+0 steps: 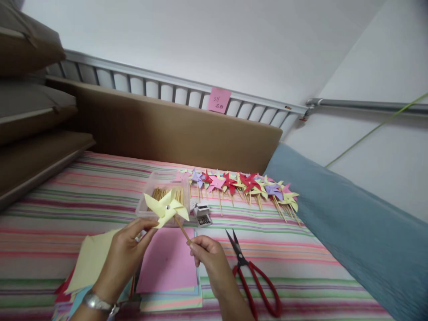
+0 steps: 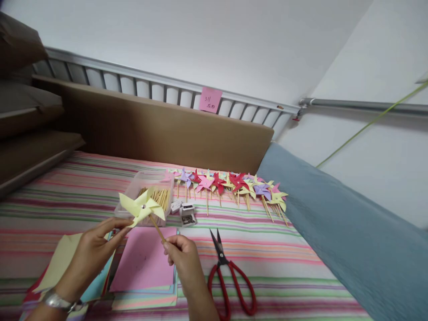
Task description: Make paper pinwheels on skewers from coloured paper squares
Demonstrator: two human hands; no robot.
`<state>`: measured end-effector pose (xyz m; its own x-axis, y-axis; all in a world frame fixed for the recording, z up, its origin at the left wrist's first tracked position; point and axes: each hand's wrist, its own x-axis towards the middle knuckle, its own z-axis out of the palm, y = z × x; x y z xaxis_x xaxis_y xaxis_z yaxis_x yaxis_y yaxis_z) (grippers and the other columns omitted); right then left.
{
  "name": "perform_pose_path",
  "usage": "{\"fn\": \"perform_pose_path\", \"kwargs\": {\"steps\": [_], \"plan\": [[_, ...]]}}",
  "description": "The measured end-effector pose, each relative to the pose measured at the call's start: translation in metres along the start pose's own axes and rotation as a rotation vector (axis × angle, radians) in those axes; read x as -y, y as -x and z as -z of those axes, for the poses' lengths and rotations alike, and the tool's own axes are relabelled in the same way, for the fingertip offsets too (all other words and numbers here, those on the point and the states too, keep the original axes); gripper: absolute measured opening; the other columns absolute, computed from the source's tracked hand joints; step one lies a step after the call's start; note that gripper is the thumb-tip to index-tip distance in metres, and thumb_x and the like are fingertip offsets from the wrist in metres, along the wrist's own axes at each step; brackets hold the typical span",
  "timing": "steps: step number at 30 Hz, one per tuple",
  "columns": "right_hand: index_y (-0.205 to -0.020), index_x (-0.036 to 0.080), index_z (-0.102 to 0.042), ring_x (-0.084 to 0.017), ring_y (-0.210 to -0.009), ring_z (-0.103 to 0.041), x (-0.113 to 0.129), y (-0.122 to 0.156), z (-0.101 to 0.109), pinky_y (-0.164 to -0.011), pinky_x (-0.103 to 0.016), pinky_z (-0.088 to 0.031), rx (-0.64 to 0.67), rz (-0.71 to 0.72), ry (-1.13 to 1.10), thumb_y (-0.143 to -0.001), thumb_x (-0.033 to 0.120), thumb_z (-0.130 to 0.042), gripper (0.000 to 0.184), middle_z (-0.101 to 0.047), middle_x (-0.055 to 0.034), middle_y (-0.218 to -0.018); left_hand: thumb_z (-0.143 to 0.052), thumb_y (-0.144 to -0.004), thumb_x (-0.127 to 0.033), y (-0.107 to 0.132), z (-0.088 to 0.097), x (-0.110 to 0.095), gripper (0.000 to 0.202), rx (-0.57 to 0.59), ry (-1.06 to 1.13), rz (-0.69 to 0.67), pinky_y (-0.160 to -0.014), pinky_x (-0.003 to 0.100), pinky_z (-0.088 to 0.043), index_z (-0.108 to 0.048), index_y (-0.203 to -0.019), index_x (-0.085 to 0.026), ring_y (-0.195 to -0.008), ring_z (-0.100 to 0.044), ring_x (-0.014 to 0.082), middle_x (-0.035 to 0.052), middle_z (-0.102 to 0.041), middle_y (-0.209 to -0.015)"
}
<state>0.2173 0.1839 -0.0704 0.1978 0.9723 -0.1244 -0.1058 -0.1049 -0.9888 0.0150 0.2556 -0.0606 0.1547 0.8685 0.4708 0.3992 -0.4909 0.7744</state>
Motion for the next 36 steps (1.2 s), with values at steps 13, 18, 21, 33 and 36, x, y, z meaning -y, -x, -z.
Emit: {"fn": "perform_pose_path", "kwargs": {"steps": [13,18,21,33,36], "plan": [[-0.07,0.012,-0.062,-0.007,-0.046,-0.041,-0.001,-0.001,0.0,-0.048,-0.02,-0.031,-0.022,-0.013,0.008,-0.071,0.031,-0.063,0.02,-0.053,0.0024,-0.057,-0.064,-0.078,-0.036,0.003,0.004,-0.019,0.022,-0.004,-0.048,-0.131,-0.079,0.03,-0.05,-0.062,-0.098,-0.027,-0.09,-0.061,0.018,0.0014,-0.066,-0.097],[-0.069,0.011,-0.062,-0.007,-0.046,-0.041,0.009,0.003,0.0,-0.048,-0.02,-0.031,-0.003,-0.05,0.037,-0.069,0.03,-0.063,0.018,-0.053,0.002,-0.057,-0.057,-0.083,-0.03,-0.009,0.027,-0.004,0.031,-0.193,-0.168,-0.201,-0.092,0.038,-0.044,-0.057,-0.114,-0.027,-0.109,-0.053,0.0215,0.0051,-0.055,-0.12],[-0.069,0.011,-0.063,-0.007,-0.047,-0.042,0.012,0.006,-0.002,-0.049,-0.021,-0.032,0.019,-0.065,0.069,-0.069,0.027,-0.063,0.016,-0.054,0.0019,-0.056,-0.056,-0.084,-0.029,-0.014,0.035,0.006,0.027,-0.154,-0.211,-0.233,-0.094,0.04,-0.042,-0.058,-0.111,-0.028,-0.111,-0.051,0.0218,0.0042,-0.053,-0.123],[-0.069,0.012,-0.063,-0.007,-0.048,-0.042,0.011,0.006,-0.003,-0.049,-0.021,-0.032,0.025,-0.071,0.078,-0.068,0.025,-0.062,0.014,-0.053,0.0025,-0.056,-0.057,-0.083,-0.029,-0.014,0.036,0.016,0.012,-0.106,-0.221,-0.305,-0.086,0.038,-0.044,-0.066,-0.092,-0.026,-0.101,-0.055,0.0214,0.0041,-0.062,-0.109],[-0.07,0.012,-0.063,-0.007,-0.048,-0.042,0.01,0.006,-0.002,-0.049,-0.021,-0.032,0.026,-0.062,0.074,-0.069,0.026,-0.063,0.014,-0.053,0.0024,-0.056,-0.057,-0.083,-0.03,-0.014,0.036,0.015,0.012,-0.101,-0.215,-0.293,-0.085,0.038,-0.044,-0.066,-0.09,-0.026,-0.1,-0.055,0.0219,0.0049,-0.062,-0.109]]}}
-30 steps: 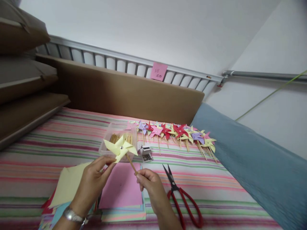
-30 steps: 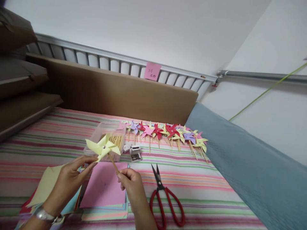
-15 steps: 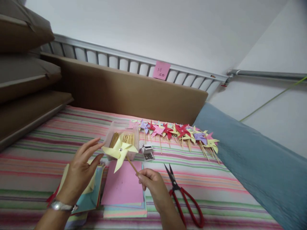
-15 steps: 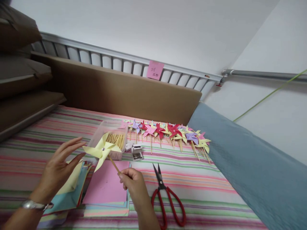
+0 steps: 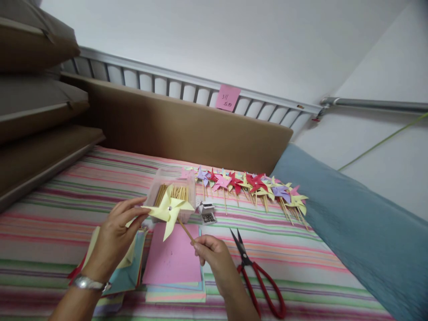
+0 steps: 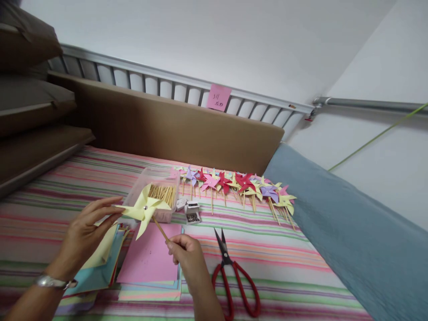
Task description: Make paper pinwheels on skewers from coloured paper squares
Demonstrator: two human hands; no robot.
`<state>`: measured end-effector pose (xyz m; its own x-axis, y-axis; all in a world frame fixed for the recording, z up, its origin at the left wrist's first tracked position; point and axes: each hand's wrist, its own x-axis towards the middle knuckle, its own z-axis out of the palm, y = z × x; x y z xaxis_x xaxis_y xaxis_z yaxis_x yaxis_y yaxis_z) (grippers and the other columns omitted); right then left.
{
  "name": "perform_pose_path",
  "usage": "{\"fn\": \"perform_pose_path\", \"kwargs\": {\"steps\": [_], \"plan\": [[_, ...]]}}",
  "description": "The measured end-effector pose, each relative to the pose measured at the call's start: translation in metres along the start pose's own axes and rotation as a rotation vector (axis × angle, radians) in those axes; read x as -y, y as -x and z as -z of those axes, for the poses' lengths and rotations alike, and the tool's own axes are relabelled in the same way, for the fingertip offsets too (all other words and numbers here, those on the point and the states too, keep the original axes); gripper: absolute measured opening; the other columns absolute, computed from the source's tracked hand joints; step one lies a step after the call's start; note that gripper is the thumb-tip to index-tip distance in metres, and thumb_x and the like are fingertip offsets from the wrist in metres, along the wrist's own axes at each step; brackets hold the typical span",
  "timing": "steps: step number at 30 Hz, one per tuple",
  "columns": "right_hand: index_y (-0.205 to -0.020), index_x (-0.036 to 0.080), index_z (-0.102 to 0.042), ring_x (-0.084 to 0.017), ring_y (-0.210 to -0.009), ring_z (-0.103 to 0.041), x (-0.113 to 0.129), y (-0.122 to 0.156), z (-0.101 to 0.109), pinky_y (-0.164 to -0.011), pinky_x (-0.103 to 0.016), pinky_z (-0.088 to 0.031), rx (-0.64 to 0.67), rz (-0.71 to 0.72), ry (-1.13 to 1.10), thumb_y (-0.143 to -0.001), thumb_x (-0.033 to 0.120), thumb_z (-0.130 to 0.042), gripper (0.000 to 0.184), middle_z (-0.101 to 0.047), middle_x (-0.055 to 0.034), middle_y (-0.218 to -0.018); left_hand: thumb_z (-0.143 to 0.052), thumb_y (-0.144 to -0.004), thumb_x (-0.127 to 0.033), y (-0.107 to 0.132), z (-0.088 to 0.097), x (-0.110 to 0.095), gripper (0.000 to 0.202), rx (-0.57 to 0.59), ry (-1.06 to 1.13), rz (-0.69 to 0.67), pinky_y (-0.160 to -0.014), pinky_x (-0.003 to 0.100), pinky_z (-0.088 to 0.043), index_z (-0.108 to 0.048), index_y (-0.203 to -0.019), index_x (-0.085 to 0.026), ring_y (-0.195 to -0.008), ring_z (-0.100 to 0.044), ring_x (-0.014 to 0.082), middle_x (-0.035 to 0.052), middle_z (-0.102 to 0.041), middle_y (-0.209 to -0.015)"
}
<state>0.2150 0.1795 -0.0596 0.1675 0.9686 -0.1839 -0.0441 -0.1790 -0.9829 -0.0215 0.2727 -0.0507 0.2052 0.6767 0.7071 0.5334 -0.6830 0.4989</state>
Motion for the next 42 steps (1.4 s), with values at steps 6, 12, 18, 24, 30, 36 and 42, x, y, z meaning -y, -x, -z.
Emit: {"fn": "perform_pose_path", "kwargs": {"steps": [6,12,18,24,30,36,42], "plan": [[-0.069,0.013,-0.064,-0.007,-0.048,-0.041,0.001,0.001,0.0,-0.049,-0.021,-0.032,-0.011,0.026,-0.027,-0.07,0.028,-0.064,0.015,-0.054,0.0022,-0.057,-0.059,-0.081,-0.028,-0.003,-0.001,-0.007,0.009,0.011,0.004,-0.028,-0.081,0.039,-0.044,-0.067,-0.085,-0.027,-0.094,-0.058,0.0223,0.0039,-0.065,-0.102],[-0.069,0.013,-0.064,-0.007,-0.047,-0.041,0.002,0.001,-0.001,-0.049,-0.021,-0.031,-0.007,0.026,-0.03,-0.07,0.032,-0.065,0.02,-0.054,0.0019,-0.058,-0.06,-0.081,-0.021,-0.002,-0.009,-0.03,0.008,0.048,0.044,-0.081,-0.072,0.033,-0.045,-0.065,-0.086,-0.025,-0.083,-0.058,0.0193,0.0027,-0.064,-0.085],[-0.068,0.012,-0.062,-0.007,-0.047,-0.041,-0.003,-0.002,0.0,-0.049,-0.021,-0.032,-0.013,0.026,-0.054,-0.068,0.031,-0.067,0.019,-0.052,0.0025,-0.056,-0.061,-0.081,-0.021,0.003,-0.019,-0.059,0.013,0.072,0.059,-0.098,-0.074,0.032,-0.045,-0.062,-0.093,-0.022,-0.086,-0.057,0.0199,0.0039,-0.064,-0.087],[-0.069,0.013,-0.064,-0.007,-0.047,-0.042,-0.002,-0.002,-0.001,-0.049,-0.021,-0.032,0.002,0.0,-0.032,-0.067,0.033,-0.068,0.02,-0.054,0.0019,-0.057,-0.057,-0.083,-0.022,-0.005,-0.002,-0.026,0.03,-0.098,-0.152,-0.056,-0.094,0.045,-0.038,-0.056,-0.112,-0.025,-0.109,-0.051,0.0258,0.0084,-0.056,-0.119],[-0.068,0.013,-0.065,-0.008,-0.047,-0.042,-0.001,-0.001,-0.004,-0.049,-0.021,-0.033,0.017,-0.032,-0.016,-0.067,0.031,-0.066,0.018,-0.054,0.0024,-0.055,-0.058,-0.081,-0.025,-0.006,0.0,-0.003,0.008,-0.028,-0.146,-0.062,-0.096,0.048,-0.038,-0.064,-0.087,-0.025,-0.118,-0.045,0.0276,0.0064,-0.056,-0.122],[-0.068,0.014,-0.065,-0.008,-0.048,-0.042,-0.002,-0.002,-0.003,-0.049,-0.022,-0.032,0.017,-0.003,-0.016,-0.067,0.034,-0.067,0.02,-0.054,0.0022,-0.057,-0.058,-0.082,-0.027,-0.005,-0.006,-0.028,0.009,0.022,-0.106,-0.071,-0.084,0.044,-0.043,-0.066,-0.077,-0.025,-0.102,-0.054,0.0263,0.0062,-0.063,-0.106],[-0.07,0.013,-0.064,-0.007,-0.047,-0.042,-0.002,-0.001,-0.005,-0.049,-0.021,-0.032,-0.012,0.022,-0.055,-0.069,0.031,-0.065,0.018,-0.054,0.0024,-0.057,-0.062,-0.08,-0.025,0.004,-0.021,-0.052,0.008,0.038,-0.062,-0.095,-0.076,0.039,-0.042,-0.062,-0.088,-0.023,-0.089,-0.055,0.0224,0.006,-0.062,-0.095]]}}
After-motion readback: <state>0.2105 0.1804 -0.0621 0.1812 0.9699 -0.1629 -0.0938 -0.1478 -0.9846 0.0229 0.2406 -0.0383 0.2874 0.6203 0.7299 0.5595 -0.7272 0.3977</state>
